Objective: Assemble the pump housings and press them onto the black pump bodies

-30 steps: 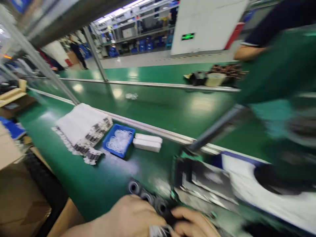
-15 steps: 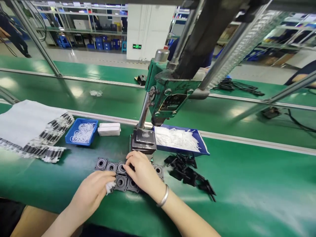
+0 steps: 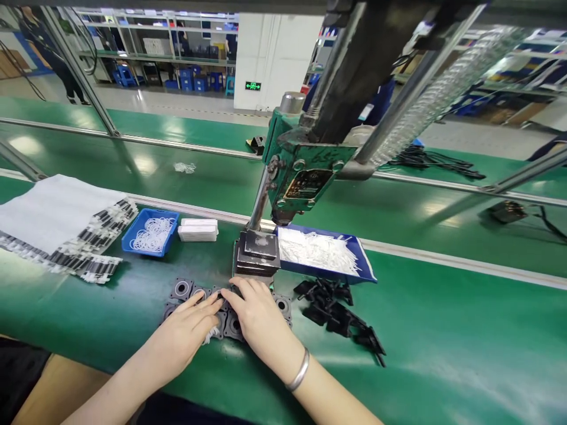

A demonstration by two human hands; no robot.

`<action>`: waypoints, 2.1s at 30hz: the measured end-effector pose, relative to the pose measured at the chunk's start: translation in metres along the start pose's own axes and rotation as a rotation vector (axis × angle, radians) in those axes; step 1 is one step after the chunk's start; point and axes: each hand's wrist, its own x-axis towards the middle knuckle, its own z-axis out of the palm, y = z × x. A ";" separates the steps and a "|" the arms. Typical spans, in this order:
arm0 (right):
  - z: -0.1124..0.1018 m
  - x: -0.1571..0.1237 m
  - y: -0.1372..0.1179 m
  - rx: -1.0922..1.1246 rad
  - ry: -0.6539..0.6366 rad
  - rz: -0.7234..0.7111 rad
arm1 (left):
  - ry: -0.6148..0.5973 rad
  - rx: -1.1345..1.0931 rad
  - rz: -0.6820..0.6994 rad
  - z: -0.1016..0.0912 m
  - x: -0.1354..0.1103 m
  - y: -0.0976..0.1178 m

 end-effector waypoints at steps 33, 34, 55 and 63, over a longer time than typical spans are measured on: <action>-0.002 -0.006 0.021 0.265 0.150 0.225 | 0.032 -0.047 0.043 0.017 0.026 0.016; -0.002 -0.008 0.021 0.244 0.166 0.200 | 0.019 -0.029 0.048 0.018 0.027 0.017; -0.032 -0.035 0.014 0.534 0.204 0.180 | 0.161 -0.313 -0.254 0.002 0.040 0.025; -0.031 -0.037 0.013 0.740 0.155 0.287 | 0.158 -0.552 -0.451 0.006 0.039 0.030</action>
